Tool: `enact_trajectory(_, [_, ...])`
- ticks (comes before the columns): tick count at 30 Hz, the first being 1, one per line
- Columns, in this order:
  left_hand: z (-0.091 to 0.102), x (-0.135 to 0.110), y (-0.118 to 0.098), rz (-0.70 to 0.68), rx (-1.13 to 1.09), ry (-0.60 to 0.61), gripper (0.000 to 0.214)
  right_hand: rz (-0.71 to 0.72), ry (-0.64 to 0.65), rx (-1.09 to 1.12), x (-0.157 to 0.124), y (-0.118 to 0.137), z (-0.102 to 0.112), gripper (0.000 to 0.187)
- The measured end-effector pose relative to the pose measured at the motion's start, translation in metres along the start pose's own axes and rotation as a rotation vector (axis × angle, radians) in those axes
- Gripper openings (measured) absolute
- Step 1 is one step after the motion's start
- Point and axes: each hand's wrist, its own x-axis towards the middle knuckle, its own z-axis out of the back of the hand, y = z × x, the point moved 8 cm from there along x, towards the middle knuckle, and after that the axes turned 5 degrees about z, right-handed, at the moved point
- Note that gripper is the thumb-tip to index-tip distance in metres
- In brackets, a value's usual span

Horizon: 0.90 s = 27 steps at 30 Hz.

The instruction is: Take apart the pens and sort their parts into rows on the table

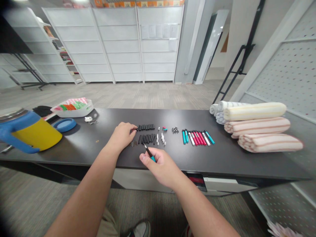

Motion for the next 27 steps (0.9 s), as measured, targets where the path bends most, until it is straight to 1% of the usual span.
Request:
enact_trajectory(3, [0.000,0.001,0.001,0.015,-0.026,0.006,0.026,-0.003,-0.001,0.001,0.000,0.001,0.000,0.045])
enact_trajectory(5, [0.000,0.001,0.001,0.015,-0.052,0.008,0.028,-0.008,-0.002,0.005,0.000,0.001,0.000,0.046])
enact_trajectory(7, [0.000,0.001,0.000,-0.006,-0.060,0.009,0.031,-0.008,0.000,0.009,0.000,0.001,0.000,0.046])
enact_trajectory(15, [-0.002,-0.001,-0.003,-0.062,-0.065,0.001,0.028,-0.016,-0.013,0.017,0.000,0.001,0.000,0.047])
enact_trajectory(17, [0.003,-0.002,-0.002,-0.057,-0.086,-0.013,0.029,-0.017,-0.015,0.034,0.000,0.000,0.000,0.046])
enact_trajectory(20, [0.015,-0.007,0.001,-0.066,-0.137,-0.028,0.027,-0.024,-0.013,0.069,0.000,-0.002,0.000,0.045])
enact_trajectory(24, [0.028,-0.021,0.003,-0.144,-0.244,0.022,0.020,-0.028,-0.015,0.112,0.001,-0.004,0.001,0.046])
enact_trajectory(27, [0.031,-0.034,0.007,-0.174,-0.269,0.052,0.022,-0.040,-0.021,0.137,0.001,-0.005,0.002,0.047])
